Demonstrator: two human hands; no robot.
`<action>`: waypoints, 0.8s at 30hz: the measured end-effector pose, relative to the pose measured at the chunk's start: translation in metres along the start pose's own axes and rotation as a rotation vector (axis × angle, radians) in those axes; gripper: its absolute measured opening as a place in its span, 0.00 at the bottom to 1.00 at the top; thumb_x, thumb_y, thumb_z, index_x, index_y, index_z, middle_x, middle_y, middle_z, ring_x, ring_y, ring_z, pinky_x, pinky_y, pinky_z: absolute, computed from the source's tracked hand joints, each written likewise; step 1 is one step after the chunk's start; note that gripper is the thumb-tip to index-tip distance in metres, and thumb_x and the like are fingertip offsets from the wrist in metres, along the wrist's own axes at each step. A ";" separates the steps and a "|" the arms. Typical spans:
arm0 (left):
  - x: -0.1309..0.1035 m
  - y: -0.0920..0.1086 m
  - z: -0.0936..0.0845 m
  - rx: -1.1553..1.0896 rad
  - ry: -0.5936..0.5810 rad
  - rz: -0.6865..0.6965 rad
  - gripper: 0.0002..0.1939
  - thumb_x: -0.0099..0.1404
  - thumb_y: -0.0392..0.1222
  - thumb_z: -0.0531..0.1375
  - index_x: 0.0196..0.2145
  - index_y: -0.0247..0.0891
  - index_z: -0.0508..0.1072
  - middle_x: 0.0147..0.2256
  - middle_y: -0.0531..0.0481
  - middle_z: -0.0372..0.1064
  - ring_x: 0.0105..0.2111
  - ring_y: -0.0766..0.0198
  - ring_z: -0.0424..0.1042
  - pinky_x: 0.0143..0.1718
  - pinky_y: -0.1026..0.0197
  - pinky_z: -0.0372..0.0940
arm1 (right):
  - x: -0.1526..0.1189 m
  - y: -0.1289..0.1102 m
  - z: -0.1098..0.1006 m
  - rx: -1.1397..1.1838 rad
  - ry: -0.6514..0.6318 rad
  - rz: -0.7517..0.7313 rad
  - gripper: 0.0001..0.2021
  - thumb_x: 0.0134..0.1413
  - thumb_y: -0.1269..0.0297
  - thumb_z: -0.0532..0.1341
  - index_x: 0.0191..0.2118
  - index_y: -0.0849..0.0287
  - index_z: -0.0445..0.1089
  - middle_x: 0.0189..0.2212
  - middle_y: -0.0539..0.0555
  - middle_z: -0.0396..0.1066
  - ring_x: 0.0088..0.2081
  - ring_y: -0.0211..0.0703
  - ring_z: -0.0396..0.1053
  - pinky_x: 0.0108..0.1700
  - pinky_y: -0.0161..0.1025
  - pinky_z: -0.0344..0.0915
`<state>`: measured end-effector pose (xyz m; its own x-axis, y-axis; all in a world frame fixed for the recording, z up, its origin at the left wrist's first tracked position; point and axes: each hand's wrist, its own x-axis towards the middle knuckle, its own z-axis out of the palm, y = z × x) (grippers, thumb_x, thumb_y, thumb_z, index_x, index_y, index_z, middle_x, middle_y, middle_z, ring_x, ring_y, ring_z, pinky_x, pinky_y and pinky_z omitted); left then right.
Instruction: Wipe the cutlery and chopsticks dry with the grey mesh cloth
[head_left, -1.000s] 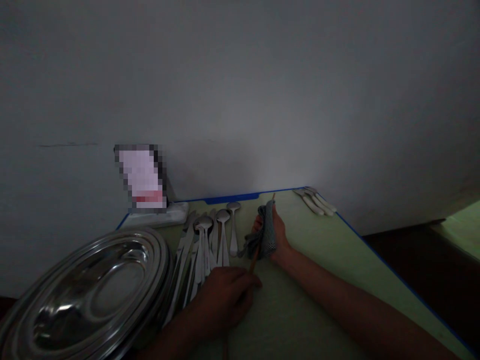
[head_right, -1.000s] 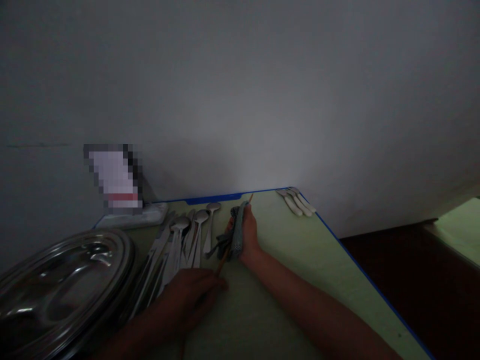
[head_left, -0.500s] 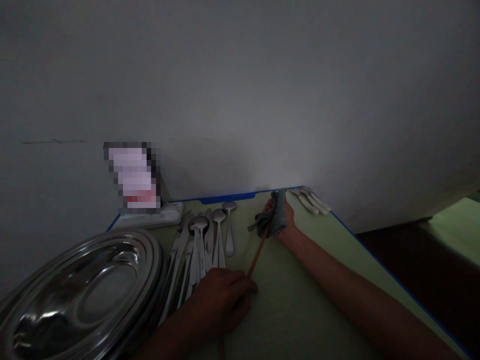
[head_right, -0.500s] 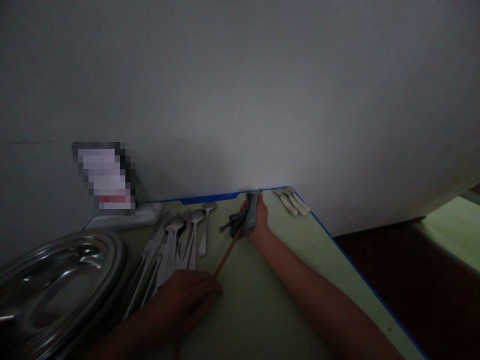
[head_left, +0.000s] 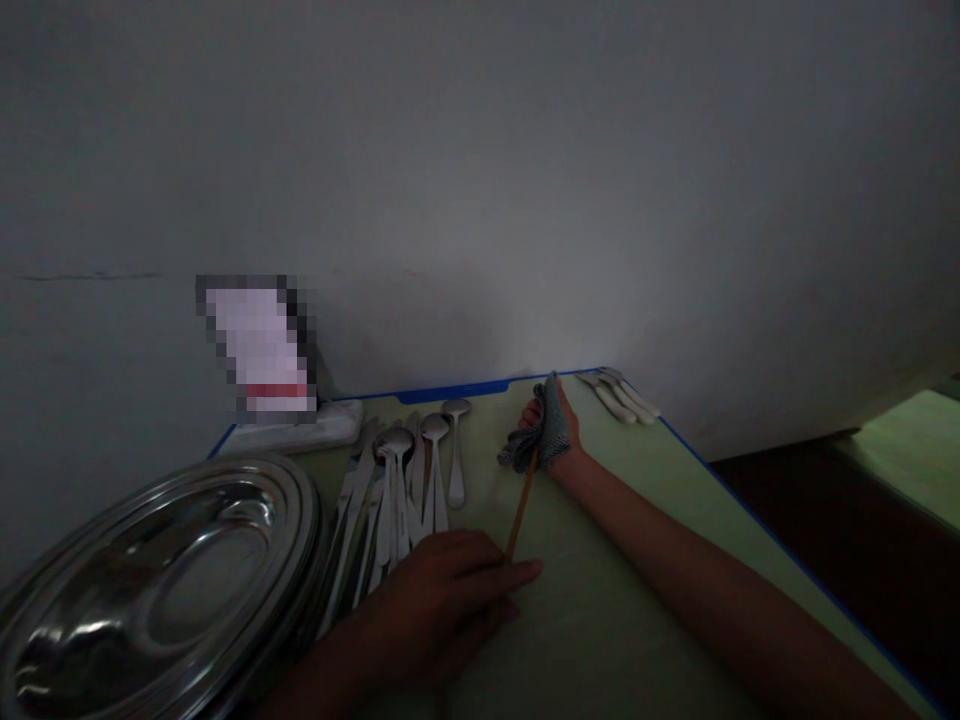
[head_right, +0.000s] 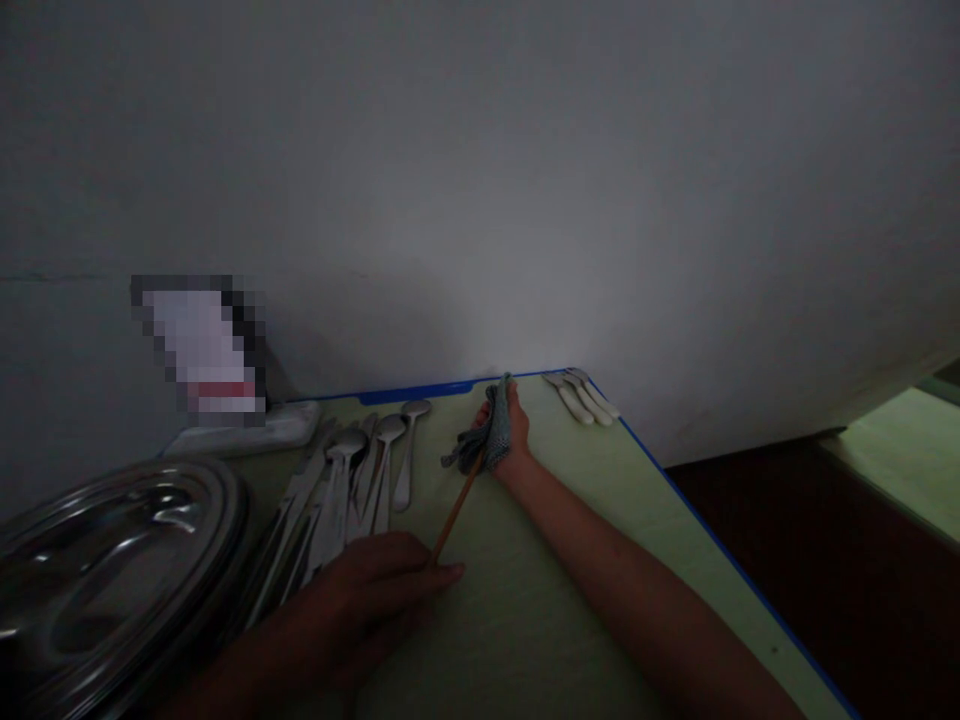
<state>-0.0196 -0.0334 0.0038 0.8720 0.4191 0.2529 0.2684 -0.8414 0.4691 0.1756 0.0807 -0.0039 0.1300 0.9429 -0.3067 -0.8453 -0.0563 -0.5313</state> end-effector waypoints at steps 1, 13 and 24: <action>0.000 0.001 -0.001 -0.008 -0.016 -0.004 0.25 0.62 0.36 0.53 0.57 0.46 0.56 0.39 0.47 0.68 0.38 0.60 0.67 0.38 0.55 0.64 | -0.001 0.000 0.001 -0.019 0.002 0.007 0.22 0.56 0.52 0.49 0.16 0.57 0.50 0.08 0.42 0.51 0.10 0.29 0.50 0.12 0.28 0.50; 0.001 0.016 -0.006 0.012 -0.096 -0.009 0.20 0.61 0.36 0.53 0.52 0.38 0.63 0.40 0.45 0.69 0.41 0.58 0.67 0.44 0.53 0.63 | 0.022 -0.010 -0.017 -0.022 -0.155 -0.065 0.19 0.52 0.55 0.54 0.18 0.57 0.49 0.11 0.41 0.51 0.12 0.28 0.50 0.15 0.27 0.50; 0.003 0.009 0.002 -0.057 -0.074 -0.043 0.18 0.64 0.38 0.53 0.53 0.43 0.63 0.39 0.47 0.68 0.40 0.60 0.65 0.43 0.56 0.61 | 0.021 -0.006 -0.018 -0.054 -0.158 -0.083 0.17 0.49 0.59 0.56 0.17 0.57 0.50 0.11 0.40 0.47 0.12 0.29 0.47 0.16 0.28 0.48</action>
<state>-0.0136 -0.0402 0.0067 0.8885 0.4266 0.1691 0.2846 -0.8013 0.5262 0.1923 0.0953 -0.0215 0.1117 0.9847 -0.1340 -0.8054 0.0107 -0.5926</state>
